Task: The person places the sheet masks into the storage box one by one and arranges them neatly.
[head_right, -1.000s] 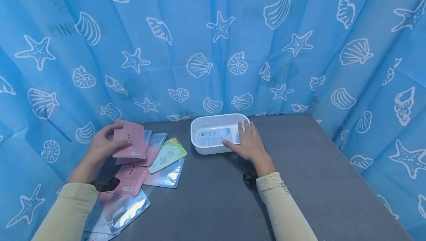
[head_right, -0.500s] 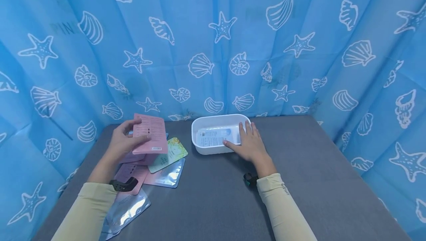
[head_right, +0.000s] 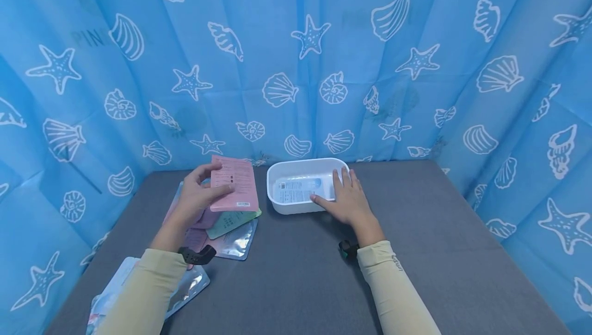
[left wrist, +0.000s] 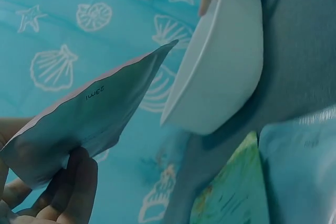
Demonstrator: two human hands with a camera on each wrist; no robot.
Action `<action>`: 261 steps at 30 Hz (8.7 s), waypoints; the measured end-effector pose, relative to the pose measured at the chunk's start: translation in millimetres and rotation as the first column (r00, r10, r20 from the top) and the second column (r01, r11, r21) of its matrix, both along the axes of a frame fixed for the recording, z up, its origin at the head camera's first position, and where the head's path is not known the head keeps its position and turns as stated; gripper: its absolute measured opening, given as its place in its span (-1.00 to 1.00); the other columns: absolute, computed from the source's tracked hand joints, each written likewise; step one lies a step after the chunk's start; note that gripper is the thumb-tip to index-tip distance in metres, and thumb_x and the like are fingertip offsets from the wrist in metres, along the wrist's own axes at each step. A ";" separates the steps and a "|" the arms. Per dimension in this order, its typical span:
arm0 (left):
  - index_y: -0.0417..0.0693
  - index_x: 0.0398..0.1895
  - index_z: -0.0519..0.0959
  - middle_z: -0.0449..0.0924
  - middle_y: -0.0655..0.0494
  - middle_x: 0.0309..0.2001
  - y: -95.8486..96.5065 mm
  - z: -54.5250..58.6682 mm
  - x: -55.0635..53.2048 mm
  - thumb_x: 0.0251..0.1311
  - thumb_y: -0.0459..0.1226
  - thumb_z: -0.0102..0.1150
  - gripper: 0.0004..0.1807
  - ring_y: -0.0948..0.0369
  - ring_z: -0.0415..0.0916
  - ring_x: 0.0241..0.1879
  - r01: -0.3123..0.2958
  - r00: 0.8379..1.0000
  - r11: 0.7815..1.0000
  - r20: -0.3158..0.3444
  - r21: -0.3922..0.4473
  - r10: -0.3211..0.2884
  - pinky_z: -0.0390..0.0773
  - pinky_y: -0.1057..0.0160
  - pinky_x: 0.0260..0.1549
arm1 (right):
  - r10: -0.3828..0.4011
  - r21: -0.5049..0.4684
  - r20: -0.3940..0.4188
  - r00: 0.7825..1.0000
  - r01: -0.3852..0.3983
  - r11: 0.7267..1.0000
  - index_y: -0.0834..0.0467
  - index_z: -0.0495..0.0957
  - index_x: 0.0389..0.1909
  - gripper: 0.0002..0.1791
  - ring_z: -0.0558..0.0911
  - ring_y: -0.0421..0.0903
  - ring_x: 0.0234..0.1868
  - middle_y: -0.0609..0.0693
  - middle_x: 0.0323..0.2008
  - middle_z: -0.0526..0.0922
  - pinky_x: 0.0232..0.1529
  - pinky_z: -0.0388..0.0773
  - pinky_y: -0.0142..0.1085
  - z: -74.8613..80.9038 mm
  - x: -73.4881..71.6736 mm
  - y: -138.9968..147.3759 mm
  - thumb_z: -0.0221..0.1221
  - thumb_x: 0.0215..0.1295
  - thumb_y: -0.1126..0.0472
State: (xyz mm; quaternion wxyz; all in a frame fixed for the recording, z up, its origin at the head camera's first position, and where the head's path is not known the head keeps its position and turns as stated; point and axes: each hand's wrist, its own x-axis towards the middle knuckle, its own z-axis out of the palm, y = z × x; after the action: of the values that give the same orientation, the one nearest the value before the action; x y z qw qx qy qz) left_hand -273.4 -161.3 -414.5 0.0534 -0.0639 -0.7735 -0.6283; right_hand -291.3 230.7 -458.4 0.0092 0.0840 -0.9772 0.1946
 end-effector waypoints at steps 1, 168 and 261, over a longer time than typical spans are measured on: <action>-0.08 0.55 0.36 0.39 -0.23 0.37 3.1 -0.8 -0.5 0.22 -0.35 0.50 -0.18 -0.02 0.70 0.02 0.000 1.000 1.000 0.004 0.004 0.000 0.77 0.32 -0.21 | 0.000 -0.002 -0.002 1.000 0.000 1.000 0.28 -0.13 0.71 0.27 -0.27 0.39 0.71 0.32 0.72 -0.25 0.64 -0.18 0.37 0.6 0.6 -0.1 0.03 0.37 -0.56; -0.20 0.48 0.44 0.66 -0.28 0.18 -50.4 -30.8 -6.0 0.49 -0.11 0.28 -0.39 -0.17 0.68 0.07 0.070 0.996 0.917 0.081 -0.393 -0.041 0.77 0.02 -0.09 | 0.021 -0.010 0.008 1.000 -0.021 1.000 0.28 -0.12 0.71 0.15 -0.28 0.40 0.71 0.34 0.72 -0.23 0.62 -0.17 0.39 -7.3 -3.9 1.6 0.06 0.46 -0.41; -0.35 0.64 0.04 0.14 -0.51 0.53 -105.6 -46.8 -22.8 0.14 0.26 0.45 0.28 -0.45 0.04 0.45 -0.022 0.941 0.716 0.227 -0.698 0.250 0.30 -0.53 0.36 | 0.059 0.078 -0.076 0.995 -0.053 0.996 0.24 -0.12 0.72 0.14 -0.23 0.31 0.74 0.32 0.72 -0.15 0.69 -0.24 0.25 -2.5 -4.6 -2.0 0.00 0.48 -0.46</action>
State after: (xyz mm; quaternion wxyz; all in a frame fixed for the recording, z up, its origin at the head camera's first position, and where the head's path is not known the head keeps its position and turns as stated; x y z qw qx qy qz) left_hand -296.2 -266.9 -461.3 -0.0475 0.0766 -0.9515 -0.2940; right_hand -295.9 228.6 -460.9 0.0388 0.1194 -0.9801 0.1539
